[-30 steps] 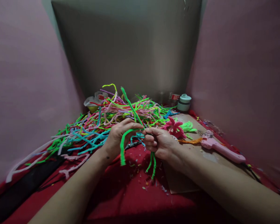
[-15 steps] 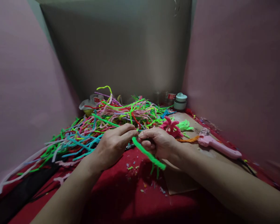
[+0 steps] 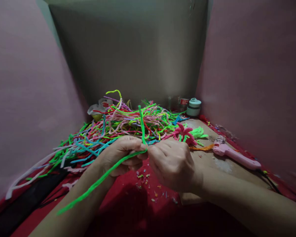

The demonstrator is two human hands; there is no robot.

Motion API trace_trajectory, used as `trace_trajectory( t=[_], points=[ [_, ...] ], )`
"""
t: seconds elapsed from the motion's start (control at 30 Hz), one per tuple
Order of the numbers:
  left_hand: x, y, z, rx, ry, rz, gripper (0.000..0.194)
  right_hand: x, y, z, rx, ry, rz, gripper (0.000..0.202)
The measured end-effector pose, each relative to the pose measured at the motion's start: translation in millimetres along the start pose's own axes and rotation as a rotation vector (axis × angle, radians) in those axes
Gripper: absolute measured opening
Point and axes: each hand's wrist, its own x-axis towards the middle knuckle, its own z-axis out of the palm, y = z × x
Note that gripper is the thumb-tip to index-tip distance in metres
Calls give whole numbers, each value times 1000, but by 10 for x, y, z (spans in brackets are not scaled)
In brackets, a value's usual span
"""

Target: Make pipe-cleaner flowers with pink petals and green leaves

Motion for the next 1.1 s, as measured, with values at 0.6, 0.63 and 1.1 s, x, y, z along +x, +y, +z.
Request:
trace_trajectory(
  t=[0.6, 0.63, 1.1],
  points=[
    [-13, 12, -44, 923, 451, 1051, 5, 175, 139, 113, 1517, 12, 932, 13],
    [-15, 9, -40, 941, 428, 1041, 5, 176, 142, 115, 1509, 5, 926, 13],
    [1, -9, 73, 408, 247, 393, 19, 94, 5, 57, 535, 47, 550, 20]
  ],
)
